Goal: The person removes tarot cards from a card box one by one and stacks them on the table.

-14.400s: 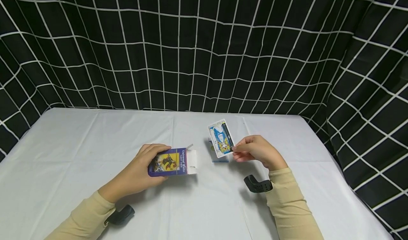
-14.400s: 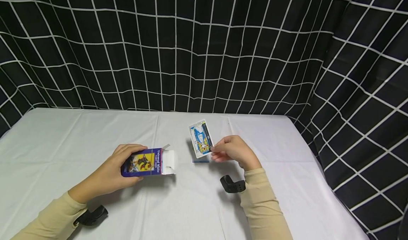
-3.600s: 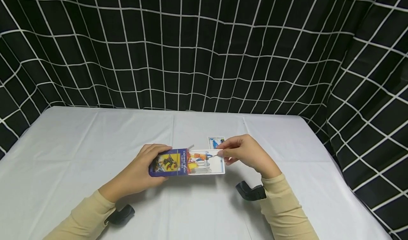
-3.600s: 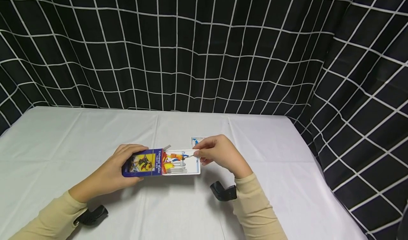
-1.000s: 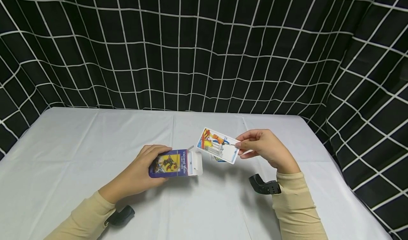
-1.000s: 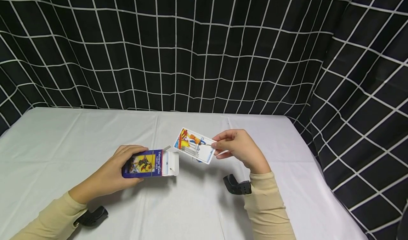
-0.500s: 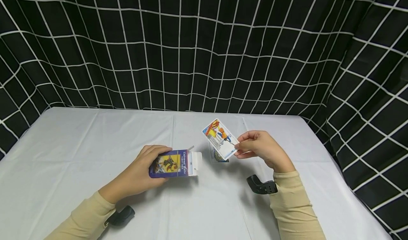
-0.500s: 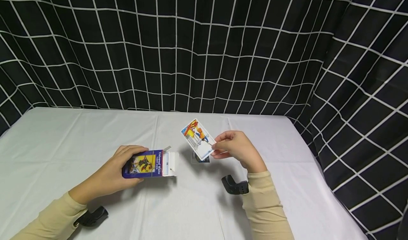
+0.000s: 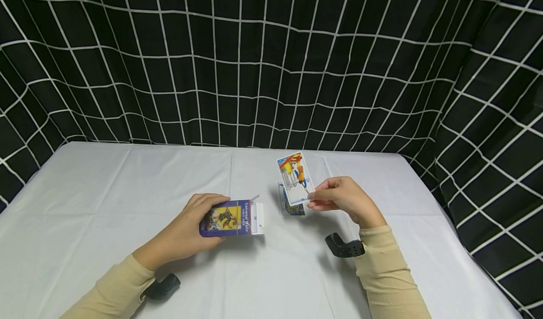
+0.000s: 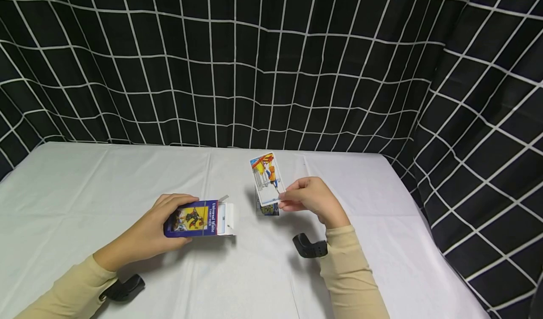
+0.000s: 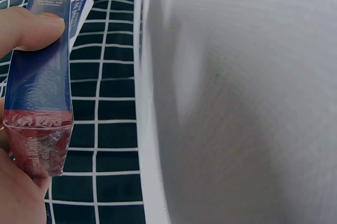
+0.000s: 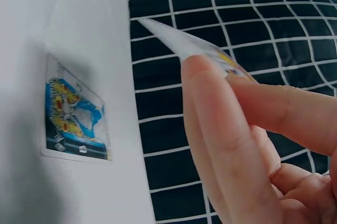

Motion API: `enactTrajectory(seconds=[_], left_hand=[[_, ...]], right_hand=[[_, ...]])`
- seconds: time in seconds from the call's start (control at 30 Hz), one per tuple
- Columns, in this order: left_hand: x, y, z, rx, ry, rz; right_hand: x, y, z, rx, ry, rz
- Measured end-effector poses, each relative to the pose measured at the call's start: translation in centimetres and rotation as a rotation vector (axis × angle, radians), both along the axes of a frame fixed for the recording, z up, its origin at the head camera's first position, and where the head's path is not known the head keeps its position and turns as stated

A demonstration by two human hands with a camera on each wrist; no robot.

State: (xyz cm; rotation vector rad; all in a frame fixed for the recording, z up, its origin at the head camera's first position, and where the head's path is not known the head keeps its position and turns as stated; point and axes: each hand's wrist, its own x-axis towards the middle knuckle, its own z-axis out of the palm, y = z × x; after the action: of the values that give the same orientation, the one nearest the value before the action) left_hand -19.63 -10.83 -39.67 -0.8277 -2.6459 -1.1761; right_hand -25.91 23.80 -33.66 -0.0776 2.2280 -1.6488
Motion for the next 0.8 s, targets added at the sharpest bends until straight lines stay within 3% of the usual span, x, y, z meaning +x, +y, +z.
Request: enactTrajectory(seconds=[0.2,0.8], left_hand=[[-0.1,0.0,0.0,-0.002,-0.003,0.0],[0.0,-0.1,-0.1,-0.001,-0.002,-0.003]], right_hand=[[-0.5,-0.2,-0.9,0.038,-0.039,0.008],[-1.2,-0.5,-3.3,-0.016,-0.173,0.021]])
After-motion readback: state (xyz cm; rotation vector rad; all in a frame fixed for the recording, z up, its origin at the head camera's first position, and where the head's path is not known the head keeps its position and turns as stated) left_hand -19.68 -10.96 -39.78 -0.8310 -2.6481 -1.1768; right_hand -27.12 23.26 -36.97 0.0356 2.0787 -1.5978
